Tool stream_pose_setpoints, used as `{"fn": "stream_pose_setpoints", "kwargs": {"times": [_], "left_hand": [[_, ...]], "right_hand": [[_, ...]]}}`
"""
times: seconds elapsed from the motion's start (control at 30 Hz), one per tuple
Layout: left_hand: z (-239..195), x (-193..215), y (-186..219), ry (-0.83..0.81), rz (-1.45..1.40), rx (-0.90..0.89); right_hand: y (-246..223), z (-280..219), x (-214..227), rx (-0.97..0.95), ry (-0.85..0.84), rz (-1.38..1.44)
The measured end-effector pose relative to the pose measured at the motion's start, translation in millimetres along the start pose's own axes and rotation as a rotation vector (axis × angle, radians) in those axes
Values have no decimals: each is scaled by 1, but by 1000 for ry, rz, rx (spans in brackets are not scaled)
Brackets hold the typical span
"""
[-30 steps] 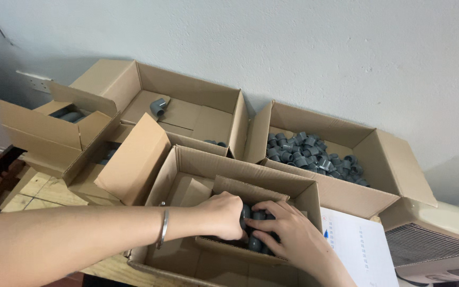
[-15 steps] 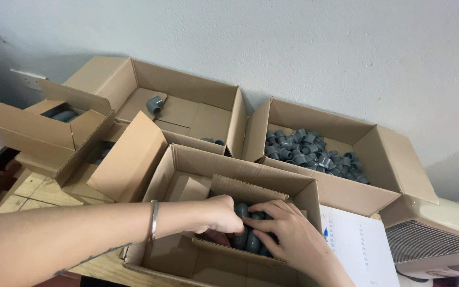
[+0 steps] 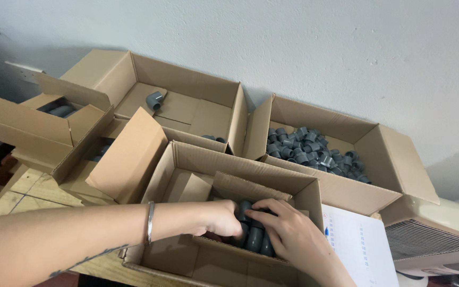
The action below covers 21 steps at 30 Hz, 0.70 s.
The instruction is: The person places small gray plastic components into a cardboard box insert, organizes them into rows, and then places the filled insert into a larger shipping box. They then note the count on a document using a pen.
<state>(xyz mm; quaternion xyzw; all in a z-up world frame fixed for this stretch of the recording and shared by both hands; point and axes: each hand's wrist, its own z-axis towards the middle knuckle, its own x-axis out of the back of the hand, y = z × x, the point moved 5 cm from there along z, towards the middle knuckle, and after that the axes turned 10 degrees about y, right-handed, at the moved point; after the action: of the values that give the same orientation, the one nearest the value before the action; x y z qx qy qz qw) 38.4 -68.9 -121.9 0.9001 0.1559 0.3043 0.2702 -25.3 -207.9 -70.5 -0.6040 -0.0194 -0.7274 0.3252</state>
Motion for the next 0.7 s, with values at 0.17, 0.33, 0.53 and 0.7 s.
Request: {"fn": "stream_pose_setpoints", "kwargs": {"times": [0.17, 0.33, 0.53, 0.7], "left_hand": [[-7, 1, 4, -111, 127, -81], [-26, 16, 15, -38, 207, -32], [-82, 74, 61, 110, 507, -205], [-108, 194, 97, 557, 472, -341]], "right_hand": [[2, 0, 1, -30, 27, -22], [6, -1, -1, -23, 26, -35], [2, -1, 1, -33, 13, -15], [6, -1, -1, -43, 3, -5]]}}
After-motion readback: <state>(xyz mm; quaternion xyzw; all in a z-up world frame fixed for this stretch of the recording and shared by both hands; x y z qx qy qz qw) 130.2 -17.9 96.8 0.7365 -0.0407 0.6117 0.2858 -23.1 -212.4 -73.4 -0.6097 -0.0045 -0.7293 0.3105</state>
